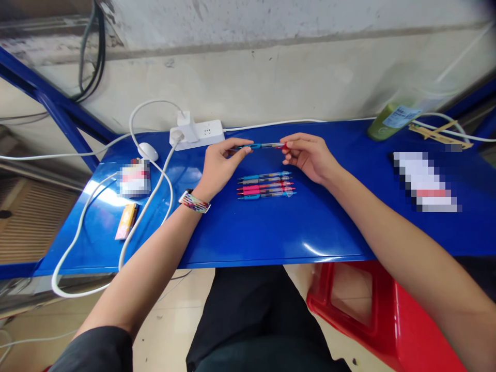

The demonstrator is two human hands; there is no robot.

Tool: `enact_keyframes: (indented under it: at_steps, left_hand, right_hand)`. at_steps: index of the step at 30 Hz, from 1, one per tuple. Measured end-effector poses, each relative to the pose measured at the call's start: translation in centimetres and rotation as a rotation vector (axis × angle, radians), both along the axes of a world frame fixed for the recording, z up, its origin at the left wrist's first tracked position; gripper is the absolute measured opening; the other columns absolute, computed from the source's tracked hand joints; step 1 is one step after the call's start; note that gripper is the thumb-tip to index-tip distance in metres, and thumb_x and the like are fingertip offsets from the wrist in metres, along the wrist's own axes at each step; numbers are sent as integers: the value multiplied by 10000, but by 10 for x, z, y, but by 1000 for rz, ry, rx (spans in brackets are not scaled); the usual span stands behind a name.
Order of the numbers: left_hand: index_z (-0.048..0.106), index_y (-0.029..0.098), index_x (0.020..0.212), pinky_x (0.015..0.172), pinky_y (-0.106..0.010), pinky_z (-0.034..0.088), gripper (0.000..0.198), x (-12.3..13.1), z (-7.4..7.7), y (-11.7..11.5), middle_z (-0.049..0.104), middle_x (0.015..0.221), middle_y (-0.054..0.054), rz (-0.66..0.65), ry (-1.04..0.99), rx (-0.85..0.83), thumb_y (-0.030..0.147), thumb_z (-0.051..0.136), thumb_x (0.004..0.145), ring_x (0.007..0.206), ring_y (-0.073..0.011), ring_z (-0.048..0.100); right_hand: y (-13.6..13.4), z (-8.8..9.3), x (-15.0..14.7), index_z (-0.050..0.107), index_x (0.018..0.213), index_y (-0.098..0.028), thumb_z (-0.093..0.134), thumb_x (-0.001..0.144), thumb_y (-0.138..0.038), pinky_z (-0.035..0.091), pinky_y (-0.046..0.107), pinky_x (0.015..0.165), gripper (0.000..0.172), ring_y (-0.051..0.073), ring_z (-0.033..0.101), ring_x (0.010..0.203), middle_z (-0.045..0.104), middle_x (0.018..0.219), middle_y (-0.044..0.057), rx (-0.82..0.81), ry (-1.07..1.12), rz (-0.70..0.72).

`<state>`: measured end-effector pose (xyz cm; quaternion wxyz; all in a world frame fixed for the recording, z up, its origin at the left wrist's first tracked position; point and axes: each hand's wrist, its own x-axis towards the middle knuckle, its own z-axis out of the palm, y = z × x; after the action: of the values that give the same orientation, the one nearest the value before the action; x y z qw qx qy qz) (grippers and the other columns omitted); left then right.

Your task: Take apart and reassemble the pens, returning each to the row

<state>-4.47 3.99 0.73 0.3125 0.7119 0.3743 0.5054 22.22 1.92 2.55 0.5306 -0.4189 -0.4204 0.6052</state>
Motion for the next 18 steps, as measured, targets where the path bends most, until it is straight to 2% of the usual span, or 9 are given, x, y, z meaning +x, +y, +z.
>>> enact_keyframes:
  at_steps: [3,6,9,13,18]
  left_hand:
    - [904,259,1145,947,-362,673,151,0,0,0,896,1154,-63,15,-16,25,269,854,1003,1035,-222,829]
    - [900,249,1141,909,-339,671,152,0,0,1,893,1137,-62,21,-27,54,275,865,995,1016,-213,823]
    - [895,240,1142,889,-326,673,178,-1,-1,3,887,1117,-64,-4,-50,63,292,893,972,997,-207,824]
    - [885,237,1142,858,-324,686,206,-1,-3,5,868,1042,-54,-55,-121,8,314,911,953,907,-189,820]
    - [872,230,1118,853,-319,693,211,0,-3,6,845,962,-42,-69,-168,-32,295,931,925,872,-180,820]
  right_hand:
    - [1,3,2,834,1049,-214,847,871,-315,656,275,634,206,138,650,612,711,723,-7,-71,119,101]
    - [4,2,6,791,1158,-215,754,973,-404,657,265,632,267,156,704,669,758,801,10,-99,258,164]
    - [8,-2,9,752,1182,-226,707,1006,-344,660,241,648,217,146,728,704,789,857,7,-103,357,207]
    - [11,-6,12,732,1133,-244,701,1002,-266,661,242,642,136,139,715,680,787,846,-7,-126,377,219]
    - [10,-6,10,743,1180,-254,666,1029,-289,658,250,643,174,148,733,720,791,864,-16,-135,371,200]
